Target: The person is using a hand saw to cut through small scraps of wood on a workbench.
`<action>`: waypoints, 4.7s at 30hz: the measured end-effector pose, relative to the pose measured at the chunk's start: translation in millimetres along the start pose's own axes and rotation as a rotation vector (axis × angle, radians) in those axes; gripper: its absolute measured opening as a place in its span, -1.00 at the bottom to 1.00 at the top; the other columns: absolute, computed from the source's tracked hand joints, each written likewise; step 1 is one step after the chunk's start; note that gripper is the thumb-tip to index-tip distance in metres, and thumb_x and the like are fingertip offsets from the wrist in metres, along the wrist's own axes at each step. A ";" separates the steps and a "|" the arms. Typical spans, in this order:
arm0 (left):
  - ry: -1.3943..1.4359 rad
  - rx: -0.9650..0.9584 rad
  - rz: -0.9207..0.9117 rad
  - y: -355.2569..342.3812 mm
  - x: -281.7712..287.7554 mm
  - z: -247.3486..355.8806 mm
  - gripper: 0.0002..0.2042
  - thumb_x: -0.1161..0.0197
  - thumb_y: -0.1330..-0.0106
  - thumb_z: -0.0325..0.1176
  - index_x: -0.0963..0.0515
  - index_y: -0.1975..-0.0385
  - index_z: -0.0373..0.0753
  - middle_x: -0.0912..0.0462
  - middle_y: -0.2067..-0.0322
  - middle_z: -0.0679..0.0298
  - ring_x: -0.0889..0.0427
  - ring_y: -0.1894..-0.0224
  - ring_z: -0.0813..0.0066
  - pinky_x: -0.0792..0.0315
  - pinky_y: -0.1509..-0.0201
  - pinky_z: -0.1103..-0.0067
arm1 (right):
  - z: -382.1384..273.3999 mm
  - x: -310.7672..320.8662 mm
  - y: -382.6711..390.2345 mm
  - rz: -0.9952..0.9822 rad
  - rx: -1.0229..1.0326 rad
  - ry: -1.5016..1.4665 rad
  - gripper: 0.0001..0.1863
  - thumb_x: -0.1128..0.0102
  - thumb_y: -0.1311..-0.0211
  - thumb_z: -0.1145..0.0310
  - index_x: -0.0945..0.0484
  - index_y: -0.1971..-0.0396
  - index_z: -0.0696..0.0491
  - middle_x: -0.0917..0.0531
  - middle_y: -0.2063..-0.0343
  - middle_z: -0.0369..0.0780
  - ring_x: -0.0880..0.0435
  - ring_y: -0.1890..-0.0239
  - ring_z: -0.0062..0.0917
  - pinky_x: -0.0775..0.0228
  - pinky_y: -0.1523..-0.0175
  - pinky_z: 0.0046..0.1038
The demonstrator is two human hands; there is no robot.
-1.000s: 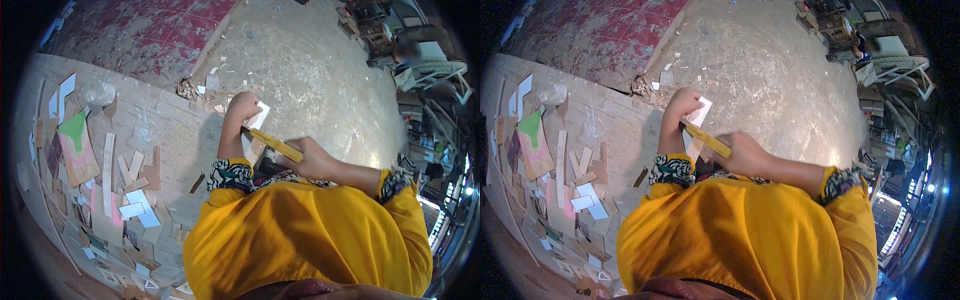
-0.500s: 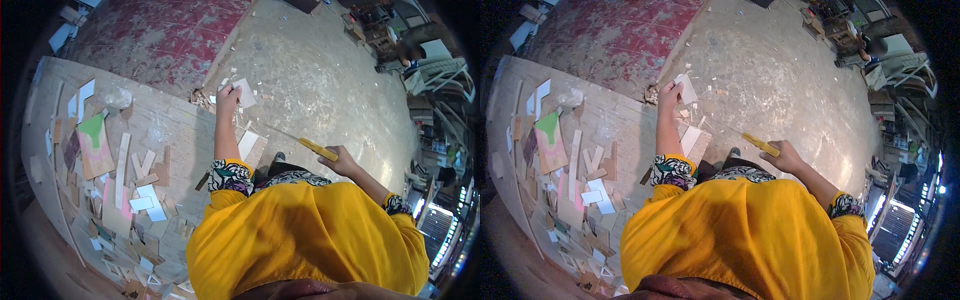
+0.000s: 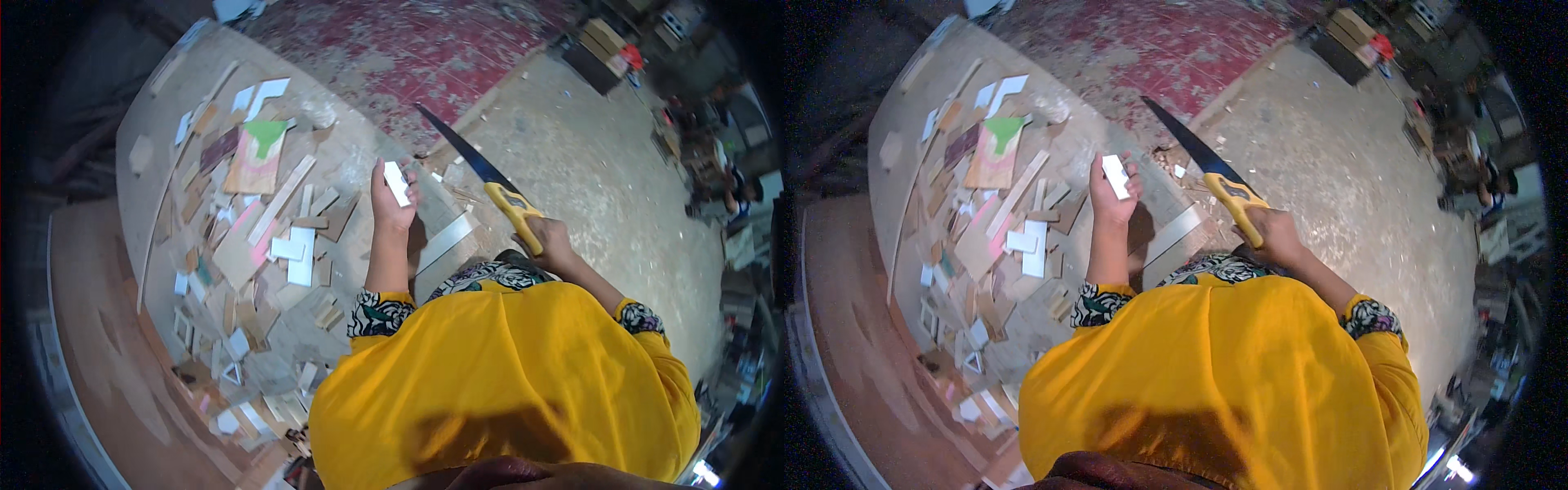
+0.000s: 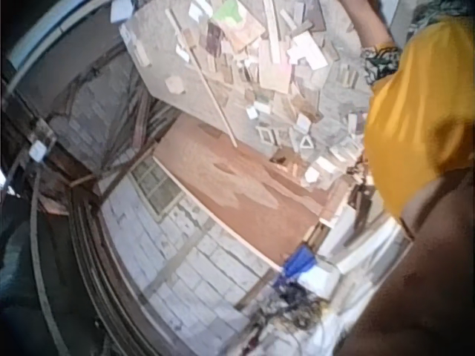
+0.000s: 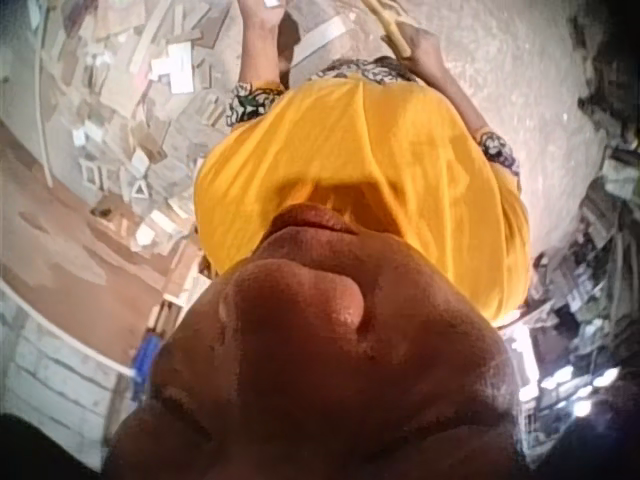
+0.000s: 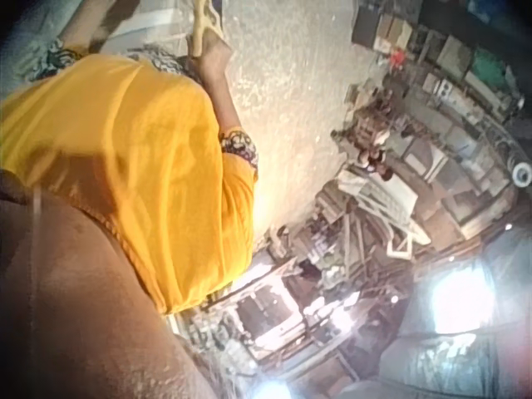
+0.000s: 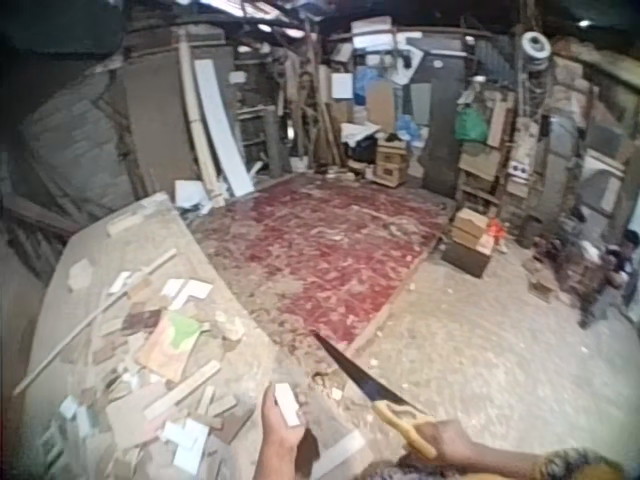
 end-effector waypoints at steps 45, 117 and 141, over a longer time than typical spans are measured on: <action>0.268 -0.331 0.142 269.2 130.8 11.0 -0.43 0.19 -0.31 0.17 -0.37 0.08 -0.29 -0.21 0.70 0.35 -0.14 0.72 0.59 -0.03 0.72 0.67 | -55.9 -194.2 -49.6 -0.720 0.500 0.000 -0.50 -0.43 0.35 0.19 -0.56 0.28 0.05 -0.56 0.27 -0.10 -0.54 0.16 -0.23 -0.41 0.06 -0.31; -0.233 -0.787 0.823 268.3 202.5 113.0 -0.70 -0.10 -0.23 -0.51 -0.37 0.03 -0.39 -0.54 0.13 0.14 -0.55 0.09 0.37 -0.42 0.04 0.52 | -164.2 -229.0 -250.8 -0.315 0.401 -0.012 -0.57 -0.32 0.08 0.15 -0.57 0.20 0.05 -0.59 0.25 -0.07 -0.56 0.14 -0.24 -0.43 0.08 -0.31; -1.935 -0.322 1.066 178.7 136.9 175.1 -0.26 -0.40 0.09 -0.14 -0.30 -0.18 -0.13 -0.12 -0.26 0.09 -0.07 -0.29 0.03 -0.13 -0.29 0.23 | -153.1 -273.2 -247.7 -0.467 0.177 -0.356 -0.46 -0.46 0.34 0.26 -0.54 0.23 0.14 -0.58 0.46 -0.17 -0.58 0.46 -0.51 -0.43 0.29 -0.50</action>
Point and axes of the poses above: each hand's wrist, its own y-axis away from the middle knuckle, its own x-axis out of the back of the hand, z = x × y, the point moved 6 cm from there along -y, towards the middle knuckle
